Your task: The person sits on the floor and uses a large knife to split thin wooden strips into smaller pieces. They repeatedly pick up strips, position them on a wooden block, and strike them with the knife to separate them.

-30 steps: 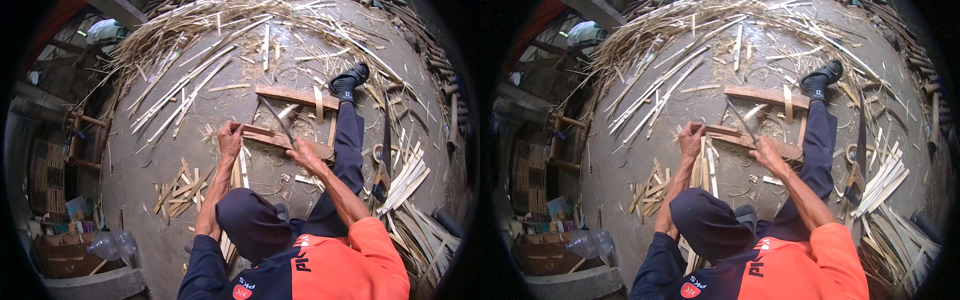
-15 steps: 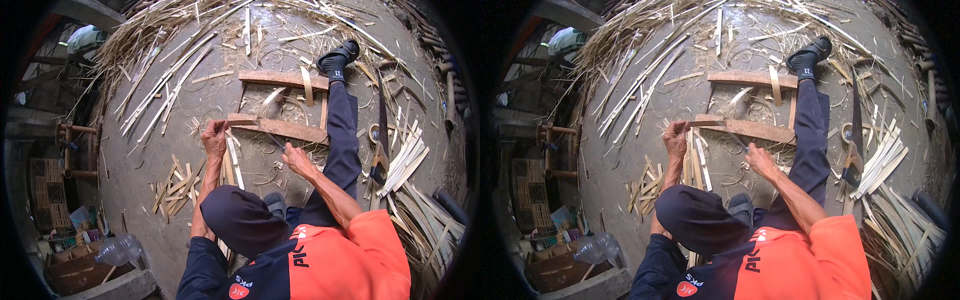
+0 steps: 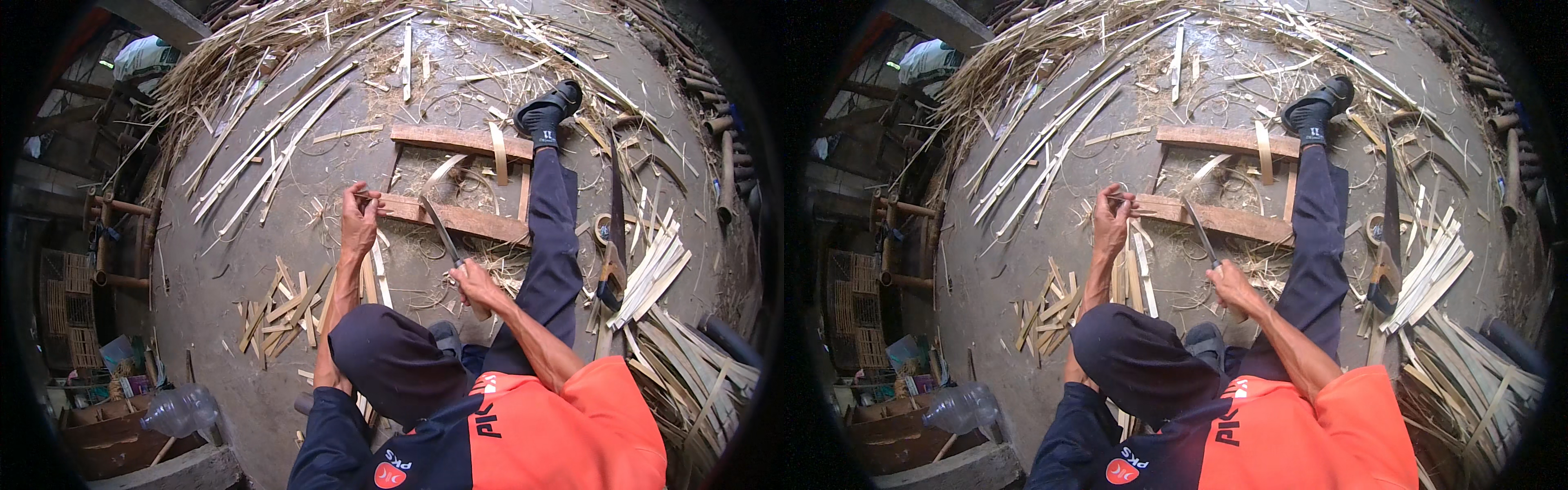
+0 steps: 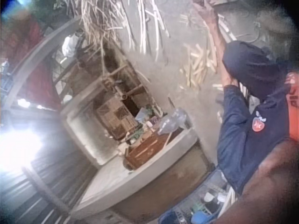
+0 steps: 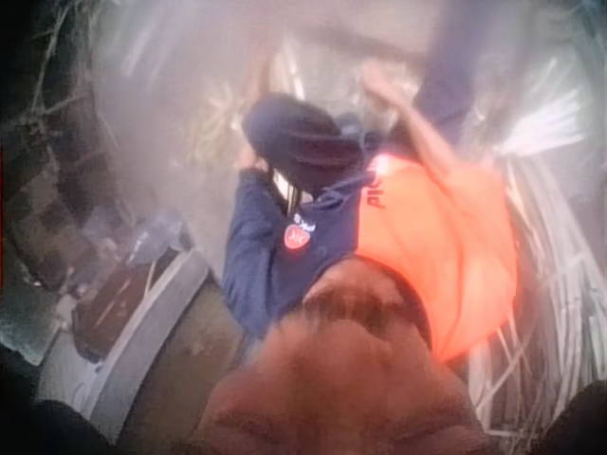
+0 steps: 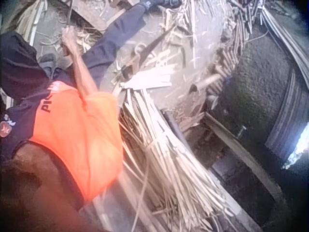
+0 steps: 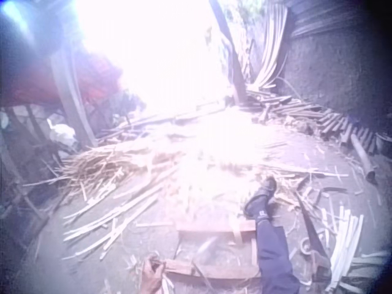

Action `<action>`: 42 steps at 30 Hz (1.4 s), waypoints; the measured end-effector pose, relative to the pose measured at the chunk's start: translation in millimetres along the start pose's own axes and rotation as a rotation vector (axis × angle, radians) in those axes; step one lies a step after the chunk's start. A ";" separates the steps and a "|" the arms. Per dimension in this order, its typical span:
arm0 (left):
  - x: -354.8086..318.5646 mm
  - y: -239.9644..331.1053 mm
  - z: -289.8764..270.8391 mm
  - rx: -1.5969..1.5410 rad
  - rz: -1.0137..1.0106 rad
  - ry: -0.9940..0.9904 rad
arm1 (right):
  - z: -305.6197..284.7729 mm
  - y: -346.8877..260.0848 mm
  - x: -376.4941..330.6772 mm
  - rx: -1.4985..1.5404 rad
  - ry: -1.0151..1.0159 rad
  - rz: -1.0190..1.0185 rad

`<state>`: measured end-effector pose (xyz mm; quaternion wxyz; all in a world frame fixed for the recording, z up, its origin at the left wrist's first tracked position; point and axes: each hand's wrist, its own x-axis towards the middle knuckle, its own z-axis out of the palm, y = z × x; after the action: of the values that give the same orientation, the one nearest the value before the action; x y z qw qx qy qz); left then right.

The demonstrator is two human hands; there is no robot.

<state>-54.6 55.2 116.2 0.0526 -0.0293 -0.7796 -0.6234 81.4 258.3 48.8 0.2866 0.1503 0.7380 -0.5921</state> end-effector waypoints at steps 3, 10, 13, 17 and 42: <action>1.5 -8.2 -6.5 -0.024 0.034 0.015 | 17.4 -20.0 -11.9 -0.119 0.036 -0.205; 3.6 -13.7 -4.2 0.039 0.044 0.064 | -0.5 -0.1 13.0 -0.383 0.150 -0.311; 6.6 -14.5 -2.6 0.006 0.032 0.078 | -6.2 -11.9 8.2 -0.437 0.125 -0.259; 10.2 -12.5 -9.5 0.022 0.058 0.096 | -11.8 13.7 32.3 -0.455 0.170 -0.286; -95.1 -121.1 -123.3 1.015 -0.245 0.133 | -42.5 71.5 15.1 -0.248 0.099 0.009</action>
<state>31.9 -89.9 14.3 0.0362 0.1308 -0.9761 -0.1695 99.1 315.4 -10.9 0.2688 0.1463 0.8181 -0.4869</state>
